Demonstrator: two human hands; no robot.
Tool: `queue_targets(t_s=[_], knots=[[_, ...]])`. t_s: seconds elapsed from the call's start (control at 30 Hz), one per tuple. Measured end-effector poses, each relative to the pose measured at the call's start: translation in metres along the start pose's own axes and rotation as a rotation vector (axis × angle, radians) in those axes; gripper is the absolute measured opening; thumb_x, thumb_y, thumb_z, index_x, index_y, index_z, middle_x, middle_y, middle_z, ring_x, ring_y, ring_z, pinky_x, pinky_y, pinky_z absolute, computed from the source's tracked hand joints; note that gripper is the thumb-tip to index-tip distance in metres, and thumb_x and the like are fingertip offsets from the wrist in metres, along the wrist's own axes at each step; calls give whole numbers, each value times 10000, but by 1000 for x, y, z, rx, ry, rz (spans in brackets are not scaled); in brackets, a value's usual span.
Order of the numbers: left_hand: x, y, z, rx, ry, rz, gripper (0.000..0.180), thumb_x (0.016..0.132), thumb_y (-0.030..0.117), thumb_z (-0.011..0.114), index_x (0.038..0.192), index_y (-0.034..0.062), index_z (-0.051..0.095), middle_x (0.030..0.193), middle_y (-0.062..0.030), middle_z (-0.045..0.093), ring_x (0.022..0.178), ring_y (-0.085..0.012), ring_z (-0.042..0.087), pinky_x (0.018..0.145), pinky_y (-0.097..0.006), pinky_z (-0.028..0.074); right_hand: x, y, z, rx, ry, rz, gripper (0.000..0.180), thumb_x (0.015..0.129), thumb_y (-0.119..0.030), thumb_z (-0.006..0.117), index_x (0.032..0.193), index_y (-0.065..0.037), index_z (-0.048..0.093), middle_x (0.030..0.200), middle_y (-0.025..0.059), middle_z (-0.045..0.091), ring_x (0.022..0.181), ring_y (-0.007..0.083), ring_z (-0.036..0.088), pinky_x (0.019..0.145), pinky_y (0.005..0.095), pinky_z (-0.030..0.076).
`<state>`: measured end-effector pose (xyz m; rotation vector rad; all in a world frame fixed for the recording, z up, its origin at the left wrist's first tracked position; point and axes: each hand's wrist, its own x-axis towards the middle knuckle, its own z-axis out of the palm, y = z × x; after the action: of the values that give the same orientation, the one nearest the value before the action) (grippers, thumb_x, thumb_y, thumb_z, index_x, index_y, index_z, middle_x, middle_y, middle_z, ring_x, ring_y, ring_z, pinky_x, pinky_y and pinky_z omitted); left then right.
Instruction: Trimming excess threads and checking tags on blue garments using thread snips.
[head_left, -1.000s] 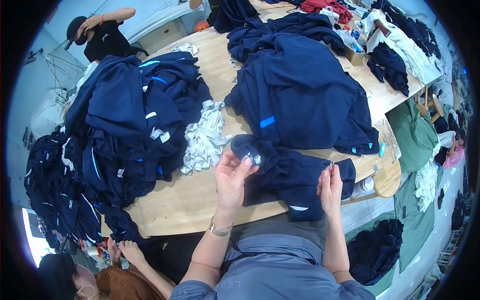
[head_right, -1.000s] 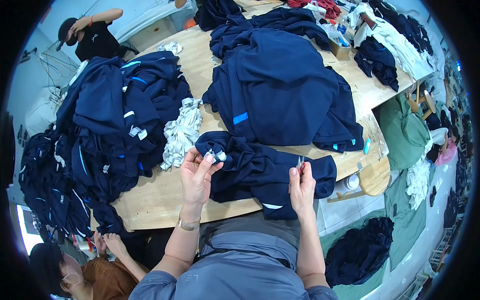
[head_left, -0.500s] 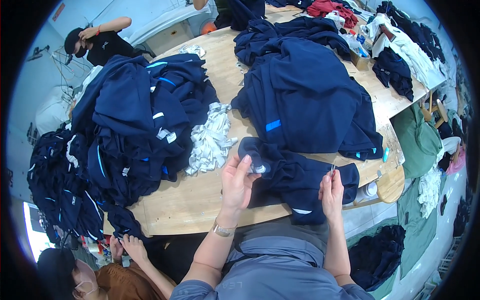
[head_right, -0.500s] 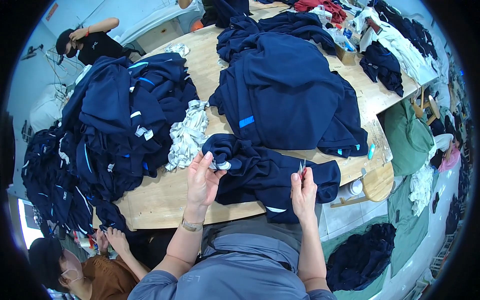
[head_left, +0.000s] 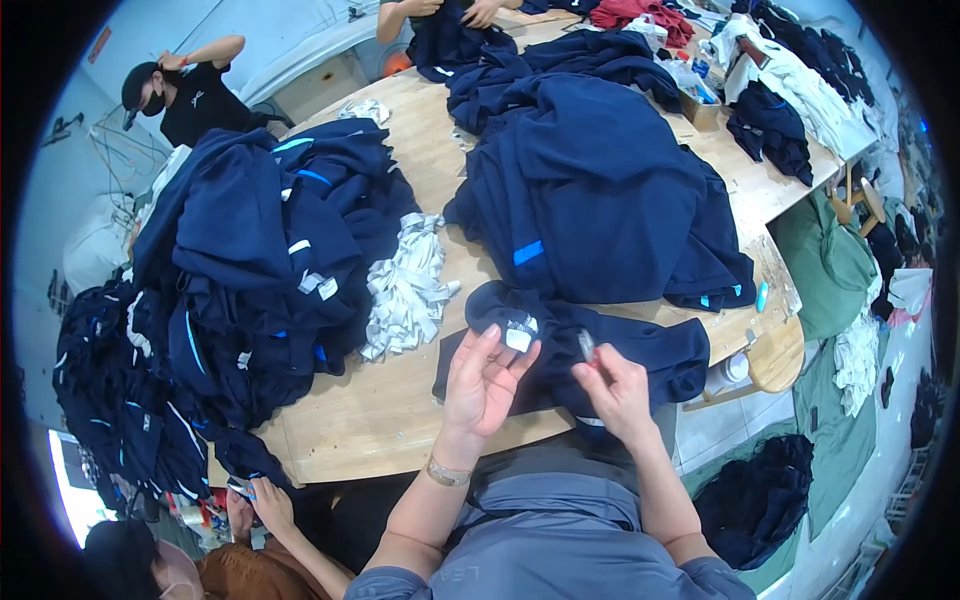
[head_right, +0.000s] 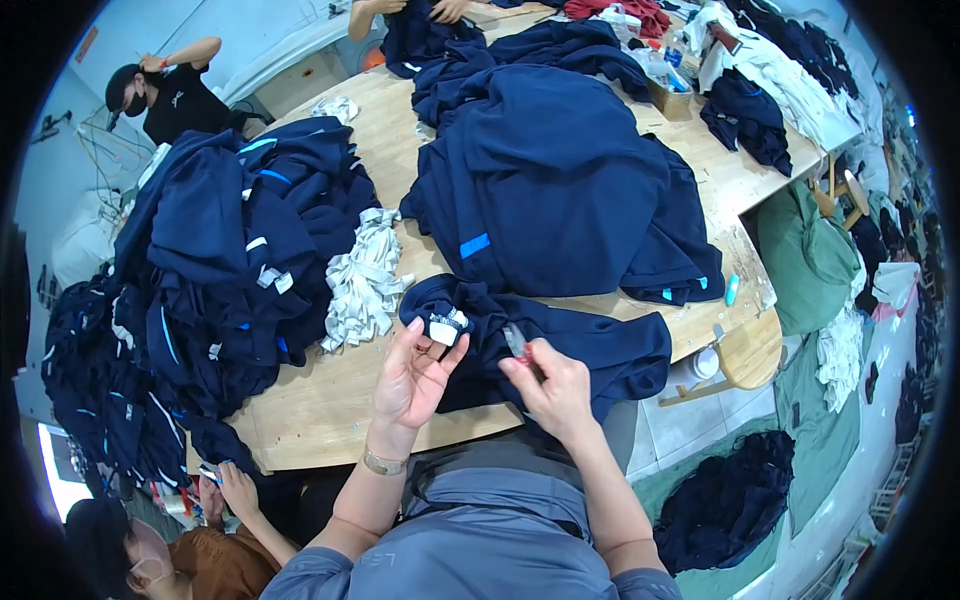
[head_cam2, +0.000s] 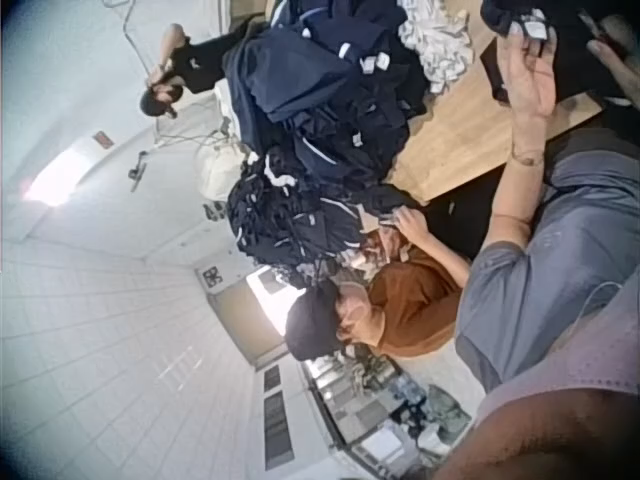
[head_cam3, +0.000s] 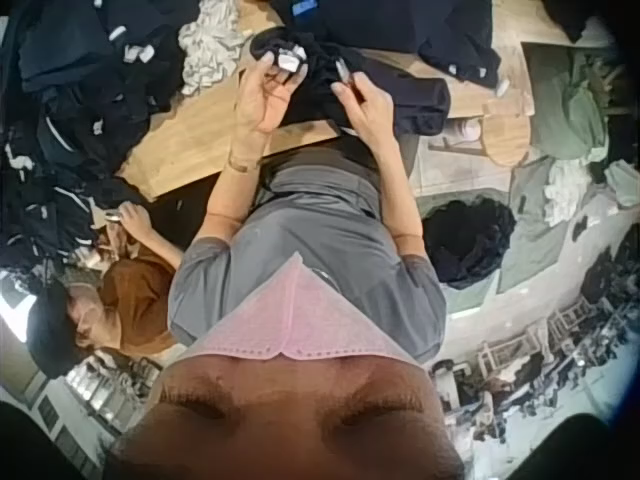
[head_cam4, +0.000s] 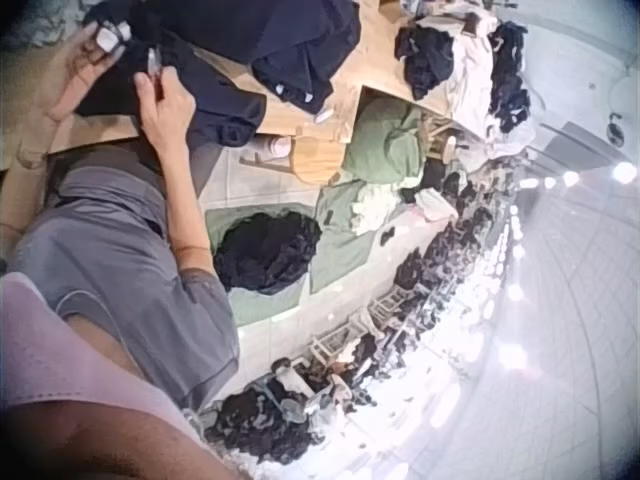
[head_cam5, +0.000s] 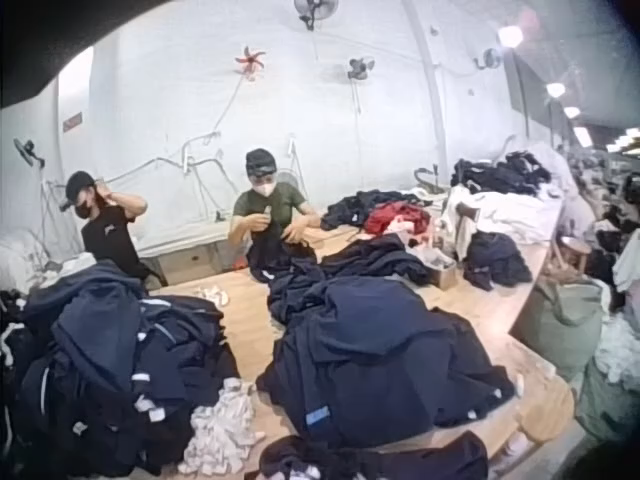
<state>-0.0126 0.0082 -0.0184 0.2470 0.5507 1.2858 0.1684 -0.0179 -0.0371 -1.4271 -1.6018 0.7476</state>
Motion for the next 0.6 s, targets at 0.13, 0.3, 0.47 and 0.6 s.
queue_targets(t_s=[0.13,0.3,0.47,0.6], knots=[[-3,-9,2,91,-102,114,160,903,46,494,1056,43,541,1047,-112,618,978,-216,605,892,-404,488,10,-18,10,-173,41,-246,343,780,-339,679,669,-79,483,560,53,502,456,218,517,427,308,389],[-2,-14,0,206,-95,183,189,918,65,469,1092,55,544,1007,-94,632,937,-197,627,831,-373,525,17,-21,10,-333,55,-347,334,745,-349,696,675,-76,517,562,51,502,459,215,512,446,303,383],[-4,-15,1,222,-106,158,197,917,73,471,1102,45,530,1011,-104,628,929,-195,627,794,-346,528,18,-23,12,-358,58,-366,336,748,-359,689,674,-80,516,564,49,506,459,215,512,451,308,385],[-6,-16,2,235,-105,150,191,915,78,474,1095,40,526,1012,-106,627,930,-191,624,800,-339,517,19,-25,13,-352,59,-367,332,749,-360,687,676,-84,517,565,49,509,461,218,512,452,312,385]])
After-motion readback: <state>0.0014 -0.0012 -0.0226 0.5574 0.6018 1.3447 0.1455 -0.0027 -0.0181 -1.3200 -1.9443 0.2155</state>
